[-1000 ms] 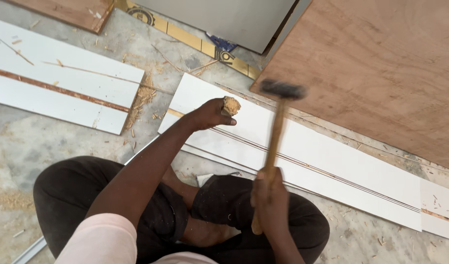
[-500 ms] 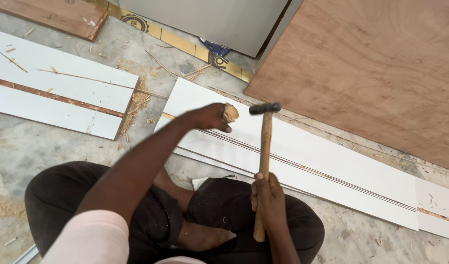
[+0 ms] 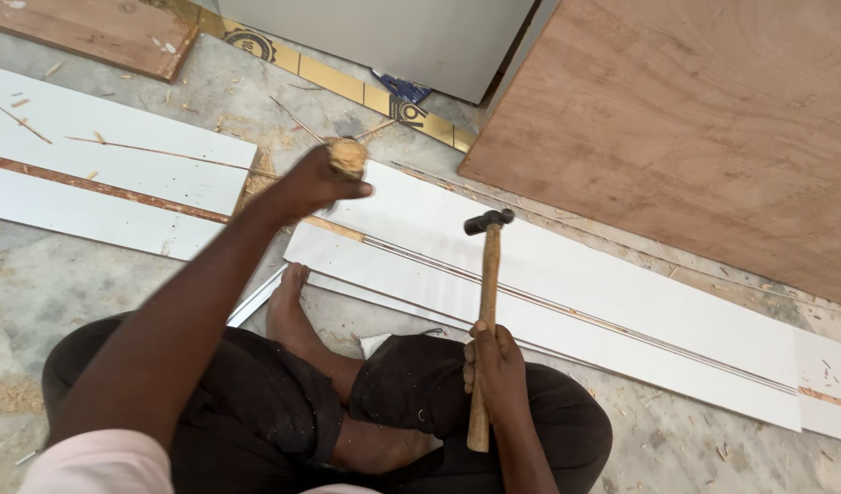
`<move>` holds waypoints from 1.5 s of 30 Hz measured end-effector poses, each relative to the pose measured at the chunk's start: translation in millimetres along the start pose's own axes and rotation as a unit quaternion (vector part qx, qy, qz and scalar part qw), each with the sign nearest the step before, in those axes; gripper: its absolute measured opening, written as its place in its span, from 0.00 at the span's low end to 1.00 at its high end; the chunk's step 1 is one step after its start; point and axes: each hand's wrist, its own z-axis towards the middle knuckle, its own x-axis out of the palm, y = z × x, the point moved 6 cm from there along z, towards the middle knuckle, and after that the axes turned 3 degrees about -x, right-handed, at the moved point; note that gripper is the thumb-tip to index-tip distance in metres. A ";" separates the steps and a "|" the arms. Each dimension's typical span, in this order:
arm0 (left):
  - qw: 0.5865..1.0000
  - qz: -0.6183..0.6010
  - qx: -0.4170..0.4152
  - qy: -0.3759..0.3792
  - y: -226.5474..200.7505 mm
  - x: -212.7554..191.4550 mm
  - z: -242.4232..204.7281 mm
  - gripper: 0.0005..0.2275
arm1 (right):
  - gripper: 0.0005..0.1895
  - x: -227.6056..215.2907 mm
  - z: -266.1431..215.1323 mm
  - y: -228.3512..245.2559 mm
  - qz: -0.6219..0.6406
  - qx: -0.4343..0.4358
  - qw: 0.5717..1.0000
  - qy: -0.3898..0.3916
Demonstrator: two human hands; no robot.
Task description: The person sits on the floor and repeatedly strikes a small piece of wood with a hammer. They hold the wood in their left hand and the hammer in their right hand, hitting the wood against a white board on the floor.
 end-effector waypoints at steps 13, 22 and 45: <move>0.968 -0.250 0.005 -0.015 26.5 33.3 1.8 0.11 | 0.20 3.2 6.1 -4.5 -0.004 0.016 1.000 -0.012; 0.936 -0.348 0.041 -0.033 51.9 -7.1 -10.2 0.11 | 0.21 7.4 8.2 -6.8 -0.036 0.001 0.999 -0.003; 0.977 -0.165 0.064 -0.119 15.7 -84.4 -46.3 0.12 | 0.20 10.8 5.6 0.7 -0.051 0.015 0.999 0.004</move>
